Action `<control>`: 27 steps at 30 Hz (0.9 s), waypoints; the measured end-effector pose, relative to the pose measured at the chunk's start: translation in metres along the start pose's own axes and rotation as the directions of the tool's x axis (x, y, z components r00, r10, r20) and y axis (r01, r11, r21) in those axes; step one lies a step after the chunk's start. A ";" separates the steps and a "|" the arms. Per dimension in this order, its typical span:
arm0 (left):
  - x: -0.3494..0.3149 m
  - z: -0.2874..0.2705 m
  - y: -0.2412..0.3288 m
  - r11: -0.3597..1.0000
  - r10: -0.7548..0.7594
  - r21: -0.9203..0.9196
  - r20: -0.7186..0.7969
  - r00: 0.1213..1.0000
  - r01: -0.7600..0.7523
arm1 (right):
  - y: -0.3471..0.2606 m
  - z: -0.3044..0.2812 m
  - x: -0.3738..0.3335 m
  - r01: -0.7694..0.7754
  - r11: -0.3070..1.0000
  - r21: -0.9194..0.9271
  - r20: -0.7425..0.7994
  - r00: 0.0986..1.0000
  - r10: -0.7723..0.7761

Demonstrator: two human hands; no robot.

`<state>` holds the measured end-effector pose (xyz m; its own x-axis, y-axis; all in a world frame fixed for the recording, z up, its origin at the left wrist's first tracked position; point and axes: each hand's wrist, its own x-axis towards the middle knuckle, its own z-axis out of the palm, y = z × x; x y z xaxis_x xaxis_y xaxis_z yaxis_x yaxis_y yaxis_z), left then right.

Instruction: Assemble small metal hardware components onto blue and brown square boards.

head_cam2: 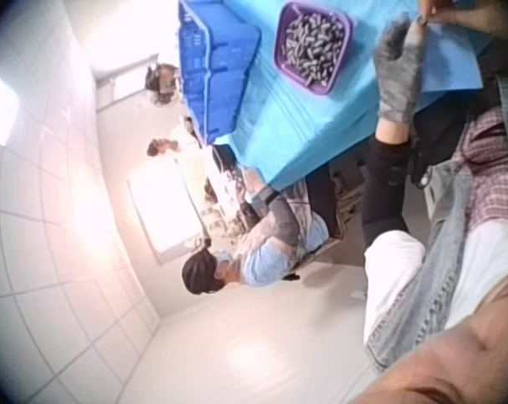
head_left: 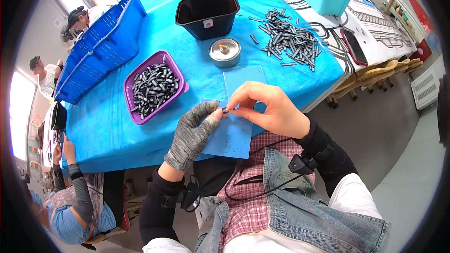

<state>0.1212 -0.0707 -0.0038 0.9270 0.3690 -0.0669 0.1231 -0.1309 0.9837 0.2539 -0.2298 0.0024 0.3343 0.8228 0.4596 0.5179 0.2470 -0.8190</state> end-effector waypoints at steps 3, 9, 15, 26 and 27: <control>0.001 -0.002 -0.002 0.998 0.066 0.011 0.006 0.998 -0.066 | 0.002 0.000 -0.001 -0.058 0.997 0.055 0.010 0.998 0.057; -0.006 0.003 0.000 0.954 0.198 0.245 -0.080 0.977 -0.173 | -0.003 0.003 0.000 -0.070 0.997 0.042 -0.018 0.997 0.071; -0.011 0.006 0.009 0.880 0.362 0.369 -0.110 0.926 -0.300 | -0.001 0.001 -0.002 0.028 0.986 -0.166 -0.130 0.990 -0.050; -0.015 0.007 0.012 0.887 0.344 0.361 -0.094 0.934 -0.290 | -0.007 0.003 -0.003 -0.009 0.997 -0.070 -0.101 0.995 0.002; -0.016 0.006 0.011 0.891 0.353 0.333 -0.084 0.932 -0.308 | -0.007 0.003 -0.004 -0.023 0.997 -0.075 -0.080 0.997 0.017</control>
<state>0.1101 -0.0832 0.0069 0.8776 0.3746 0.2993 -0.0578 -0.5371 0.8415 0.2470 -0.2332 0.0053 0.4047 0.7833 0.4719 0.5677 0.1894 -0.8012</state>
